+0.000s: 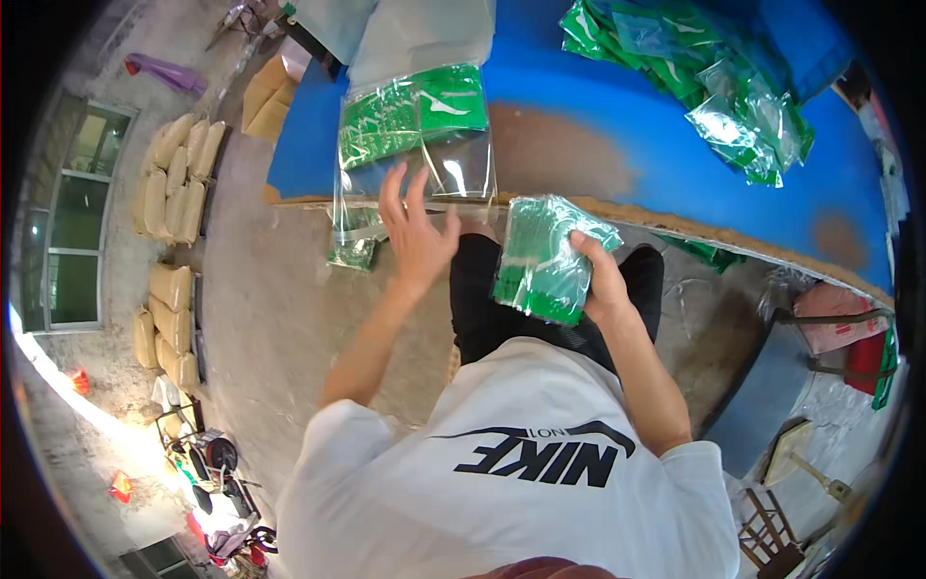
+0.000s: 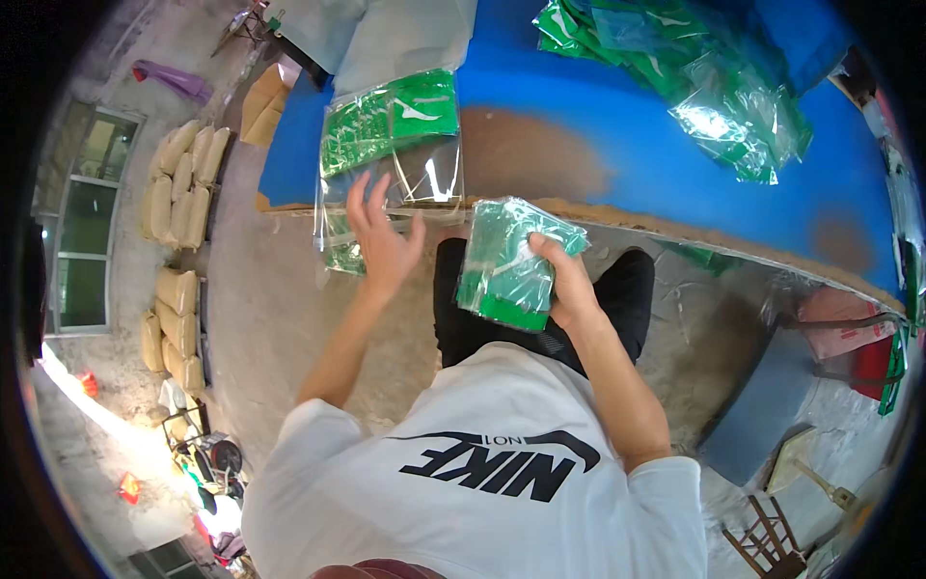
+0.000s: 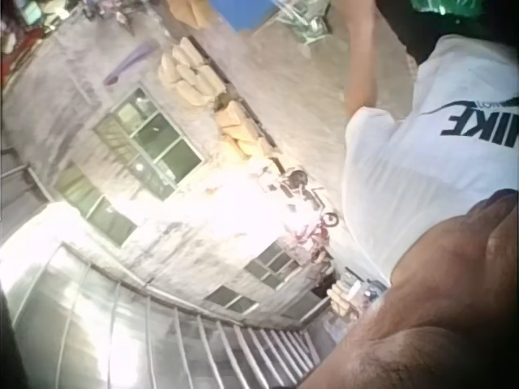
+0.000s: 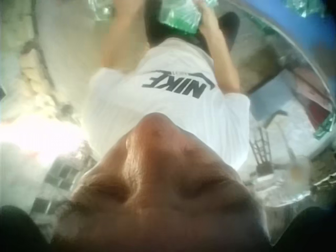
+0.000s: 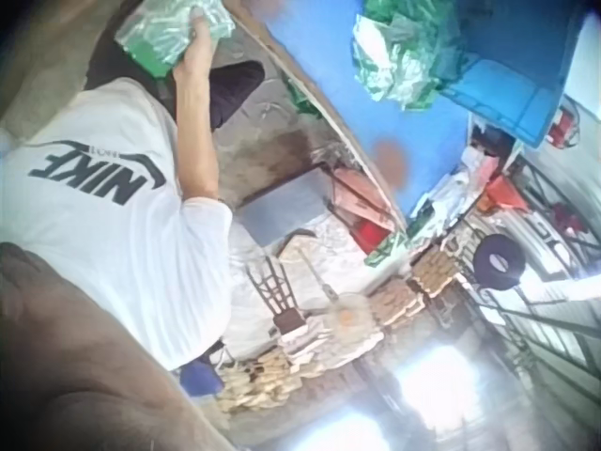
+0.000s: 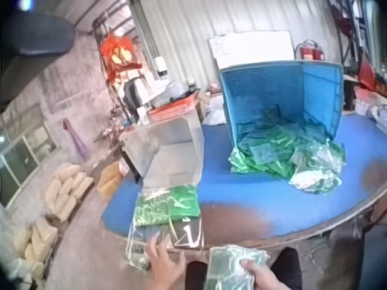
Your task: Sorting and stacking green plastic pouches and then placing a stack into a larger clear plastic bag.
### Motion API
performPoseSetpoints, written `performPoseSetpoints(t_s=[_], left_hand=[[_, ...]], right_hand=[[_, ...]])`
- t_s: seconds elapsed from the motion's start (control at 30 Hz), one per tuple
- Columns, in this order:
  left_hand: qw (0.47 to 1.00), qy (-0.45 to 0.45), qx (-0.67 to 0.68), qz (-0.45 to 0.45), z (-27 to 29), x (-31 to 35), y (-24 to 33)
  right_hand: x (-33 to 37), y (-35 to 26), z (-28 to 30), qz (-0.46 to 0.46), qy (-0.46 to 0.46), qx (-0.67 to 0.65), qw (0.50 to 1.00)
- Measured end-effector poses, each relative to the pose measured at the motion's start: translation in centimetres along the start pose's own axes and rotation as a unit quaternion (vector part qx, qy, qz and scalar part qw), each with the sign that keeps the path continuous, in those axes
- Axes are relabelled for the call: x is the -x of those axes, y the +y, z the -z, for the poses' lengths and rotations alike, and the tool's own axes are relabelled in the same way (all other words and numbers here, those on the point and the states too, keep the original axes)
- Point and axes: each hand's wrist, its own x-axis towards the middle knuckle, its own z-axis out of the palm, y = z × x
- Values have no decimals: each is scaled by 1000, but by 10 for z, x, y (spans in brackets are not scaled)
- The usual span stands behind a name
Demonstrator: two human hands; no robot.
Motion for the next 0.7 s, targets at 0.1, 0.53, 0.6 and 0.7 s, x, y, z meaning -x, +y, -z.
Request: performPoseSetpoints(t_s=[0.1, 0.53, 0.6, 0.7], left_hand=[[992, -77, -53, -90, 3, -20, -54], [977, -143, 148, -49, 10, -116, 4], [977, -146, 147, -50, 7, -122, 16], [976, -151, 153, -45, 2, -126, 28]], right_hand=[[-6, 8, -9, -10, -14, -8, 1000], [-59, 6, -99, 103, -18, 87, 991], [-56, -19, -94, 80, 4, 10, 997], [-55, -43, -76, 41, 14, 72, 996]])
